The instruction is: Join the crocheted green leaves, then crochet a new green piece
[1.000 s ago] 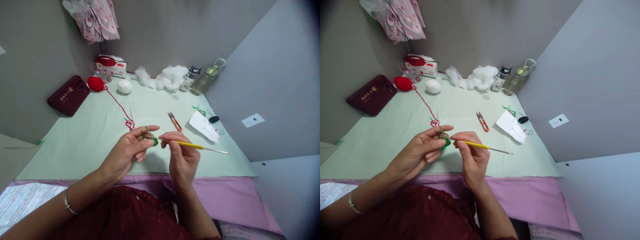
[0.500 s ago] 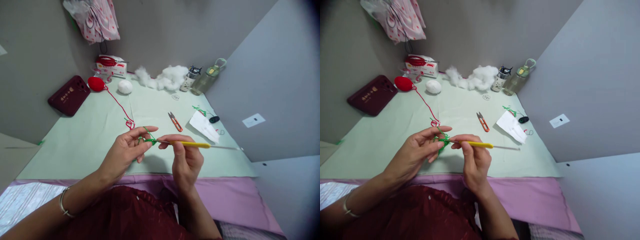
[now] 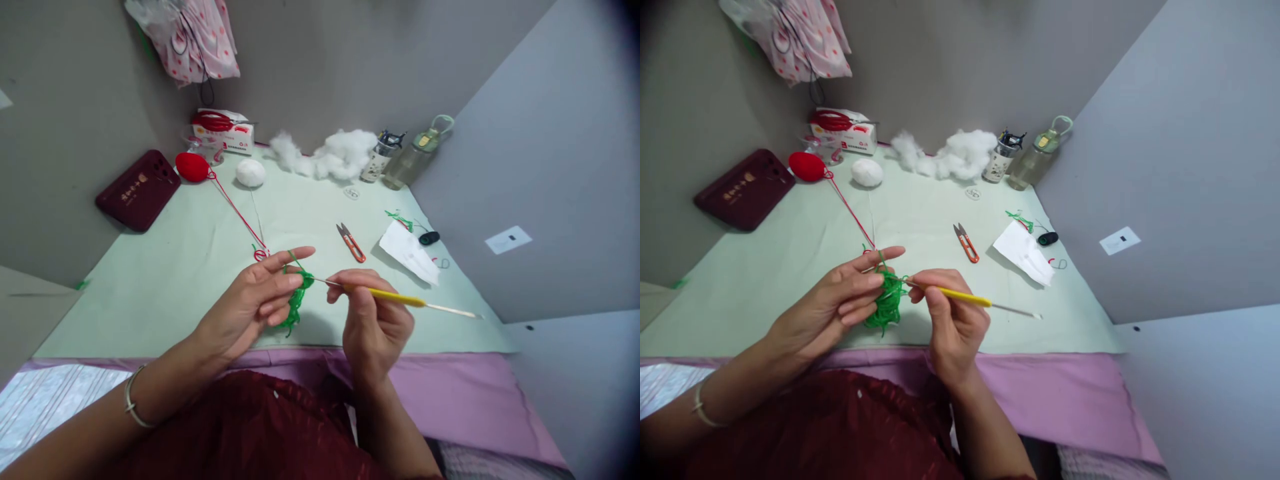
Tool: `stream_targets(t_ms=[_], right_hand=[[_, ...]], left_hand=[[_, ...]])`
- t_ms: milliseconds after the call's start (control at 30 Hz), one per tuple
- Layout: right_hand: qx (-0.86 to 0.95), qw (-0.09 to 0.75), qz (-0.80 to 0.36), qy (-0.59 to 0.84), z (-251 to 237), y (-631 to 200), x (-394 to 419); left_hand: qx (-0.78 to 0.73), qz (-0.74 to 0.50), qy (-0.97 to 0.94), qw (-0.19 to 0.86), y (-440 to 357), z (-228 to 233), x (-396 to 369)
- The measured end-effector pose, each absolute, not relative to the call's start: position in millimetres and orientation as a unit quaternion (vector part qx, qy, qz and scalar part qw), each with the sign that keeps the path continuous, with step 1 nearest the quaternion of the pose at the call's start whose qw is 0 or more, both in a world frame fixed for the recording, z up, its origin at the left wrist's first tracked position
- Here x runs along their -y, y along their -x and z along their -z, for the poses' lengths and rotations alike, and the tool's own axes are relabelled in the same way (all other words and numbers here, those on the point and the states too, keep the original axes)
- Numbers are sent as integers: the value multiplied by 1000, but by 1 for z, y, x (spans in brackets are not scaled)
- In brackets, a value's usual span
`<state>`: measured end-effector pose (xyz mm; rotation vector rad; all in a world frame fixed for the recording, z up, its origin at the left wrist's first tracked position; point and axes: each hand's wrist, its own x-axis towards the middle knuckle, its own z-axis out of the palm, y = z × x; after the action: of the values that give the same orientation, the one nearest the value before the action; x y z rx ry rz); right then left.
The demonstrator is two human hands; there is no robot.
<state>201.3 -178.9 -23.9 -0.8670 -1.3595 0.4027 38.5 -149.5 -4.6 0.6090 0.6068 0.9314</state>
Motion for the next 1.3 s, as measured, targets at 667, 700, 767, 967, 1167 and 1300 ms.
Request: stream_targets(t_ms=[667,700,767,967,1167,1300], right_hand=[[595,656,-260,385,21,-201,173],[592,653,-265,391,22,-201,173],[562,664,-298,393,24,-202,172],[517,675,-385,358,22,-208,171],[662,607,-167,406,20,-205,181],[739,548,54,388,32,-201,183]], left_hand=[[-298,-453,-366,756,-44,8,152],[-299,-450,-378,752,-45,8,153],[-302,-445,-388,748,-44,7,154],[-312,-451,-409,729,-38,9,150],[-346,-482,-439,675,-42,8,155],[-338,-503,-389,694,-46,7,158]])
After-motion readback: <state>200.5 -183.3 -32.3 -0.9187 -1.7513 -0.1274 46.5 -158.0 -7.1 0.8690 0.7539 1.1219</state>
